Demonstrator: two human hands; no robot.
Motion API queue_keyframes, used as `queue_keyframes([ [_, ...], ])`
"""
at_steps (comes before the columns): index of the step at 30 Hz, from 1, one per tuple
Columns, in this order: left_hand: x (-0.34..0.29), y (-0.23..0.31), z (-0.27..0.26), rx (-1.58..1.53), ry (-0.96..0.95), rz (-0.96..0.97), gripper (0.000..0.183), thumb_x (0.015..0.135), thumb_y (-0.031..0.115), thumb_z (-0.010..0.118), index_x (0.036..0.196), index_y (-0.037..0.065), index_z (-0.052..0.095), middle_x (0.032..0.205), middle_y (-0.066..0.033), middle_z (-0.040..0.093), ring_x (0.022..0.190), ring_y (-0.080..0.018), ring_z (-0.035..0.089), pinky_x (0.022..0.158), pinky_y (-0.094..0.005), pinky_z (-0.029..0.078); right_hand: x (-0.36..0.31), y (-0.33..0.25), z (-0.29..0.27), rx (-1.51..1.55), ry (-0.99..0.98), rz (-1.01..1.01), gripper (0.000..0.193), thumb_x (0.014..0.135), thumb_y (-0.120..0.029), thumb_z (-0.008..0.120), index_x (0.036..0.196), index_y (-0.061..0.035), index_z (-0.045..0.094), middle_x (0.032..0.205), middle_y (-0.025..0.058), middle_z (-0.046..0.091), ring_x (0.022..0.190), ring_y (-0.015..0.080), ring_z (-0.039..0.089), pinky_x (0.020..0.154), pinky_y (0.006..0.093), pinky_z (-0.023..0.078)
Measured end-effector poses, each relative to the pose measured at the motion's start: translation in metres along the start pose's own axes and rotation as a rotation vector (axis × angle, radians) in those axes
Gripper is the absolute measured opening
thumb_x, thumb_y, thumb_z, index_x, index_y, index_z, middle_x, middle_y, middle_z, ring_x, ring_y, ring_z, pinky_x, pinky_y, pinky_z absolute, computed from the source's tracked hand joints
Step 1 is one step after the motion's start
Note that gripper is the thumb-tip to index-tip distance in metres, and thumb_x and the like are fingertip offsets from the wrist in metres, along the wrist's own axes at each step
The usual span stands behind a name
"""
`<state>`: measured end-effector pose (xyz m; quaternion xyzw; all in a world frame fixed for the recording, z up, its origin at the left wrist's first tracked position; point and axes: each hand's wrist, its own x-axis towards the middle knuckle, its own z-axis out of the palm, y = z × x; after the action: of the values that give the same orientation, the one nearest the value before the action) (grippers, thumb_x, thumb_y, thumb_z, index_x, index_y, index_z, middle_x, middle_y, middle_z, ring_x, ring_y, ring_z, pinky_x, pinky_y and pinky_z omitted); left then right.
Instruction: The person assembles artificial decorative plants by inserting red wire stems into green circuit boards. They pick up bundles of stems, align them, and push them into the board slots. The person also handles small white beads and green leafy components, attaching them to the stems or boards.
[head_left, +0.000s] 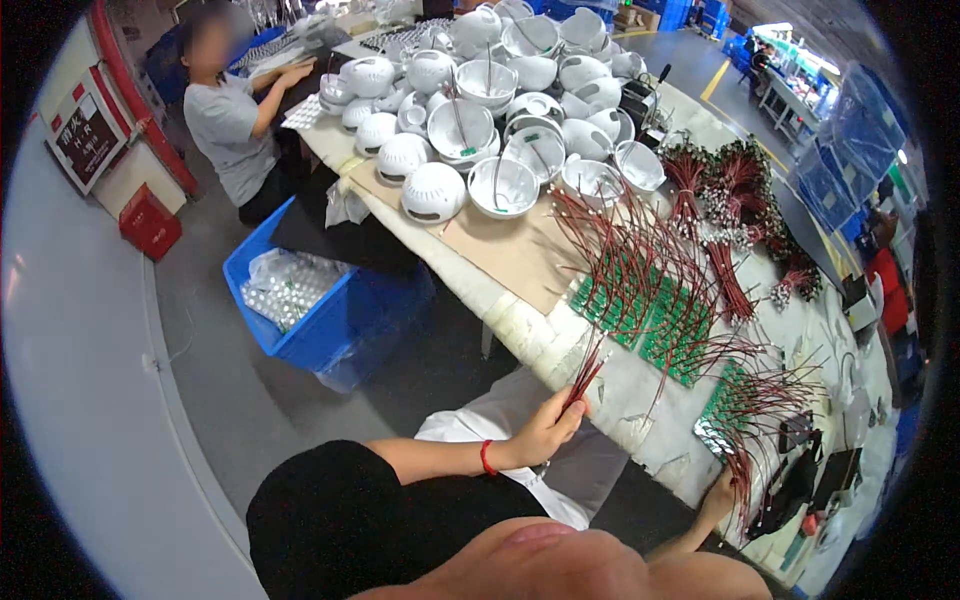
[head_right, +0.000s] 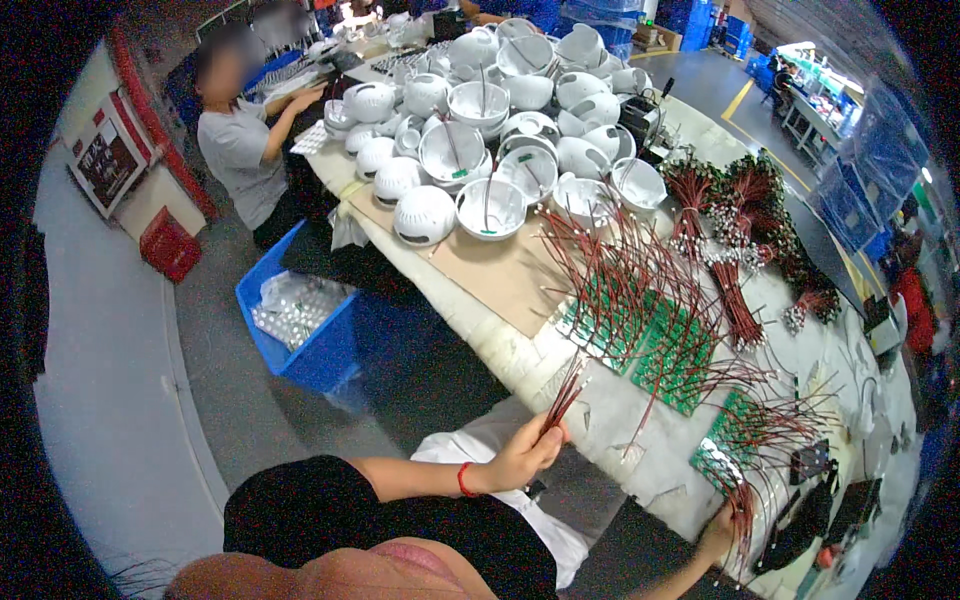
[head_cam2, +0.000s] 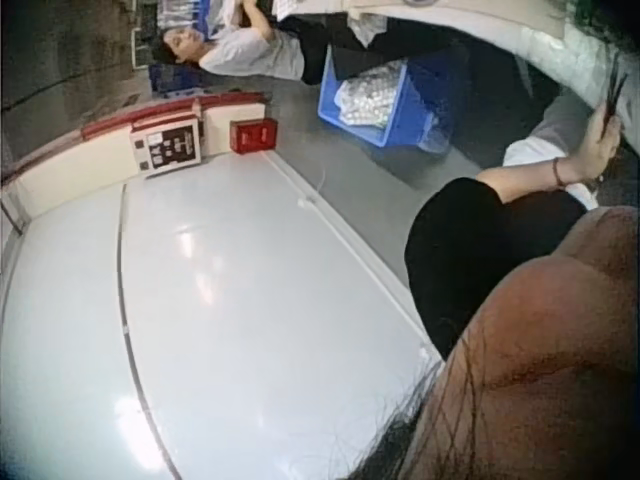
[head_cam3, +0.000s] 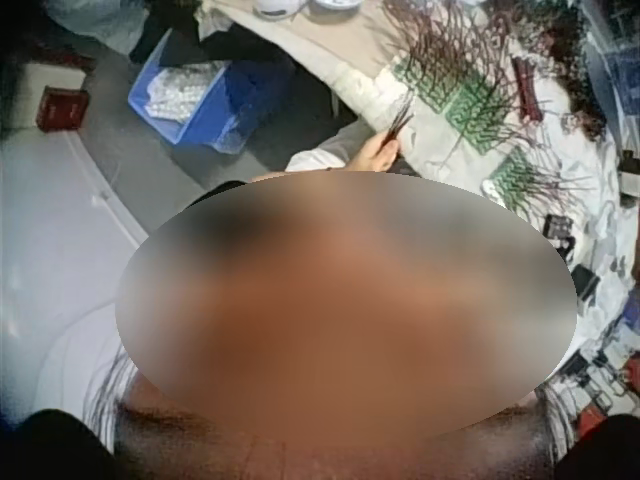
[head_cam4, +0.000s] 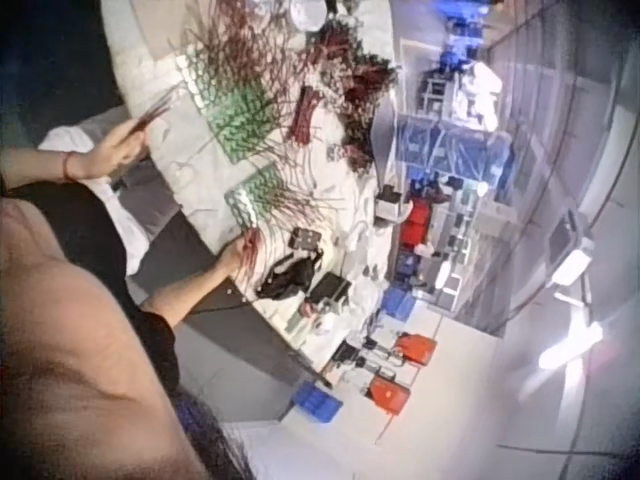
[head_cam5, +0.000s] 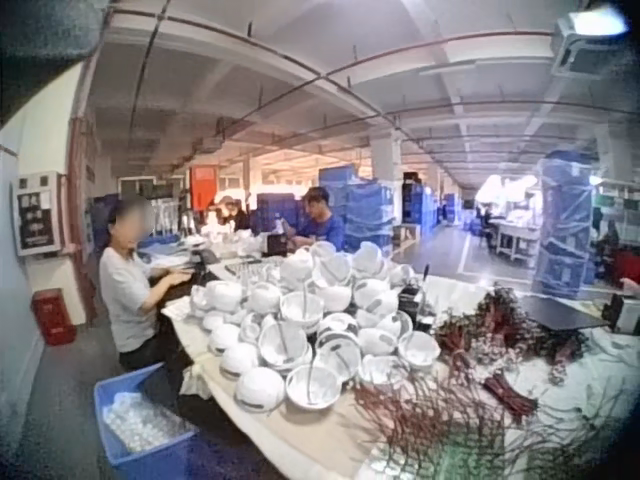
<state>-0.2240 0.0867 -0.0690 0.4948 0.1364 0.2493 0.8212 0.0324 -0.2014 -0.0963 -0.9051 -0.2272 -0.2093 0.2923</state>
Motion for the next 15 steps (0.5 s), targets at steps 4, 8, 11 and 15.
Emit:
queue_keyframes([
  [4, -0.003, -0.003, 0.003, 0.009, -0.014, -0.008, 0.021, 0.099, 0.026, 0.039, 0.096, 0.007, 0.047, 0.065, 0.0052, 0.038, 0.055, -0.0023, 0.034, 0.048, -0.0190, 0.030, -0.002, 0.006, -0.008, 0.025, -0.015, 0.046, 0.027, 0.092, -0.012, 0.050, 0.115, 0.0021, 0.057, 0.116, 0.0170, 0.058, 0.106, 0.0296, 0.055, 0.090, 0.0350, 0.042],
  [8, -0.004, 0.001, 0.008, -0.010, -0.016, 0.011, 0.018, 0.099, 0.024, 0.040, 0.095, 0.007, 0.046, 0.066, 0.0051, 0.038, 0.056, -0.0028, 0.034, 0.050, -0.0191, 0.030, 0.006, -0.017, -0.015, 0.038, 0.194, -0.433, 0.010, 0.087, 0.001, 0.052, 0.087, 0.0065, 0.060, 0.098, 0.0180, 0.065, 0.084, 0.0259, 0.066, 0.068, 0.0310, 0.055],
  [11, -0.006, 0.005, 0.007, 0.030, 0.013, 0.022, 0.018, 0.098, 0.023, 0.040, 0.094, 0.007, 0.046, 0.066, 0.0050, 0.038, 0.055, -0.0030, 0.034, 0.050, -0.0196, 0.030, 0.006, -0.001, -0.012, 0.107, 0.072, -0.150, 0.011, 0.086, 0.001, 0.054, 0.091, 0.0031, 0.064, 0.097, 0.0158, 0.066, 0.091, 0.0264, 0.064, 0.078, 0.0339, 0.052],
  [15, -0.007, 0.002, 0.002, 0.024, 0.008, 0.019, 0.018, 0.098, 0.023, 0.040, 0.094, 0.006, 0.046, 0.066, 0.0049, 0.038, 0.055, -0.0032, 0.034, 0.049, -0.0204, 0.029, 0.005, 0.012, -0.005, 0.089, 0.040, -0.099, 0.015, 0.088, -0.002, 0.053, 0.099, 0.0024, 0.062, 0.103, 0.0162, 0.063, 0.097, 0.0272, 0.061, 0.082, 0.0343, 0.049],
])
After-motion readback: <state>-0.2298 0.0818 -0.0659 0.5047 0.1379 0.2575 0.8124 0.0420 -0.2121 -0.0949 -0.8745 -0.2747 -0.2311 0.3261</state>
